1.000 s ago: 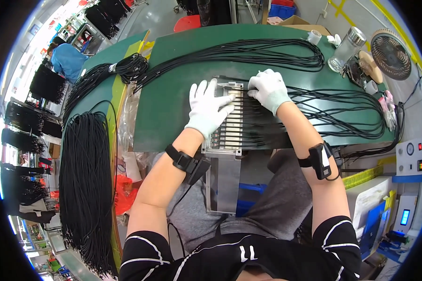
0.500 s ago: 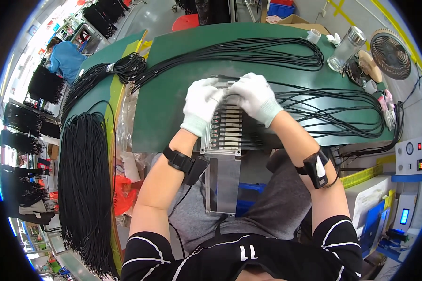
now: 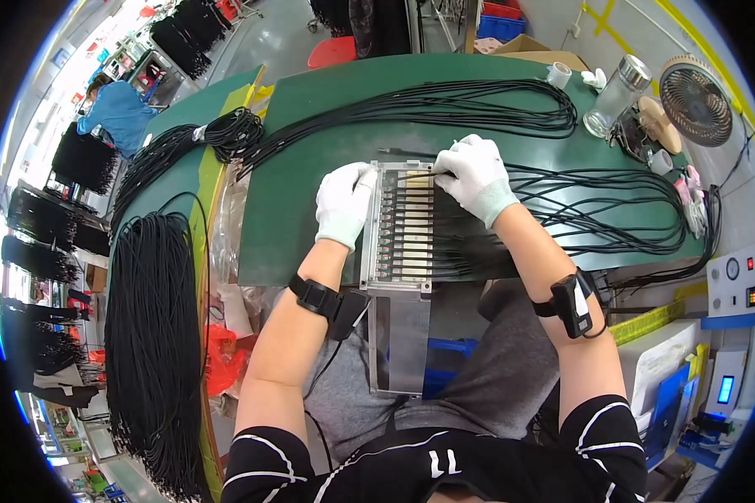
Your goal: Arrange wires into a connector jig and process them at a factory workbench.
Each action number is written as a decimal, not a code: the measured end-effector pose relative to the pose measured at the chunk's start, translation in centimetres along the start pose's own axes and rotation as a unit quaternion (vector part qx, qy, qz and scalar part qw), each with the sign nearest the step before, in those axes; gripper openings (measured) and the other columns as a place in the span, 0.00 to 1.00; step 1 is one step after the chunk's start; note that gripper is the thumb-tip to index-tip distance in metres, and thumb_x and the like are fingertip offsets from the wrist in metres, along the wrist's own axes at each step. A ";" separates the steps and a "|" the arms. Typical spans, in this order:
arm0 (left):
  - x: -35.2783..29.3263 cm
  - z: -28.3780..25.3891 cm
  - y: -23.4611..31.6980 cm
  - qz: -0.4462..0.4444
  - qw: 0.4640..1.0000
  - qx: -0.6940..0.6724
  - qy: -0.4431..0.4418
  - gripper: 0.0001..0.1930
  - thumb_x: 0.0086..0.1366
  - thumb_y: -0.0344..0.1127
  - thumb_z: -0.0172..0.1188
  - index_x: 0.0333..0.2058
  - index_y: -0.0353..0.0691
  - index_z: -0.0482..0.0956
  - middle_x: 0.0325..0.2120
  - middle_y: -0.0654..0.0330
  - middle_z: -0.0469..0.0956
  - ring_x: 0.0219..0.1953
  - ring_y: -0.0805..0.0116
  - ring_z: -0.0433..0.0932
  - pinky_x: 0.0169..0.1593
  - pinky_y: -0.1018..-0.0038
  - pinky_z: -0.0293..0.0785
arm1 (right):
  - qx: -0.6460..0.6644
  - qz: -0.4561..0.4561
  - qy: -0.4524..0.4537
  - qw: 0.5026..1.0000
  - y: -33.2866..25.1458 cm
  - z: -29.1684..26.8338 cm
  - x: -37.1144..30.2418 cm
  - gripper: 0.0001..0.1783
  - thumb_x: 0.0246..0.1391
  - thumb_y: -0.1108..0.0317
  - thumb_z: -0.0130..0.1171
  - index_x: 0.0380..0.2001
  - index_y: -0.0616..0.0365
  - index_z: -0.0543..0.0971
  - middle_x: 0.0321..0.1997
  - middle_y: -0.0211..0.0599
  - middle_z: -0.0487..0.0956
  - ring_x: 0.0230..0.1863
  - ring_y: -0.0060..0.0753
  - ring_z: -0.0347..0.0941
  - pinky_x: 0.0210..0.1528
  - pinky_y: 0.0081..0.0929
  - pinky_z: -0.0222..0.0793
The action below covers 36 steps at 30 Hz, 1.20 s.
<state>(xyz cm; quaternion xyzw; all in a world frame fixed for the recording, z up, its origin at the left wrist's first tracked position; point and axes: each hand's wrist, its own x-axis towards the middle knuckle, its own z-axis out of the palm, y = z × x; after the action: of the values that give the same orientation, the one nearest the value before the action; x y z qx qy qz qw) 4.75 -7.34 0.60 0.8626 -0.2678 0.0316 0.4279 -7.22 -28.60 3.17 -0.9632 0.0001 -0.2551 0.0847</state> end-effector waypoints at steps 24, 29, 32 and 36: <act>0.0 0.9 -0.3 0.075 0.995 0.033 -0.055 0.13 0.68 0.41 0.54 0.41 0.42 0.85 0.43 0.53 0.82 0.47 0.56 0.79 0.54 0.67 0.73 | -0.059 0.002 -0.075 0.995 -2.2 -0.9 0.3 0.03 0.46 0.62 0.62 0.23 0.43 0.84 0.28 0.26 0.80 0.41 0.35 0.73 0.48 0.35 0.65; -0.4 0.5 -0.4 0.071 0.996 0.026 -0.055 0.13 0.67 0.42 0.56 0.41 0.43 0.85 0.45 0.52 0.81 0.51 0.55 0.77 0.57 0.67 0.70 | -0.001 -0.036 -0.036 0.999 -2.0 -0.9 0.3 0.02 0.44 0.64 0.63 0.24 0.43 0.83 0.28 0.25 0.80 0.41 0.35 0.73 0.48 0.35 0.65; 0.1 0.6 0.0 0.066 0.995 -0.021 -0.073 0.14 0.67 0.45 0.57 0.44 0.47 0.85 0.50 0.49 0.79 0.55 0.51 0.75 0.59 0.65 0.69 | 0.026 -0.056 0.012 0.998 -1.4 -0.7 0.5 0.04 0.42 0.65 0.65 0.26 0.45 0.83 0.28 0.24 0.78 0.40 0.36 0.72 0.47 0.36 0.65; -1.5 1.4 1.5 0.168 0.976 0.133 -0.044 0.16 0.65 0.51 0.58 0.49 0.58 0.84 0.59 0.44 0.71 0.61 0.44 0.67 0.66 0.58 0.60 | -0.035 -0.024 0.009 0.999 -1.3 0.5 0.6 0.05 0.42 0.64 0.65 0.27 0.44 0.83 0.29 0.25 0.78 0.41 0.37 0.72 0.46 0.36 0.66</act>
<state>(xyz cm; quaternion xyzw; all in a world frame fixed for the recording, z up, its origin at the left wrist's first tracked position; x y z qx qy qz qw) 2.47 -8.49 0.36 0.8551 -0.4209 0.1008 0.2854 -6.53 -27.26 3.21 -0.9631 -0.0136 -0.2653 0.0444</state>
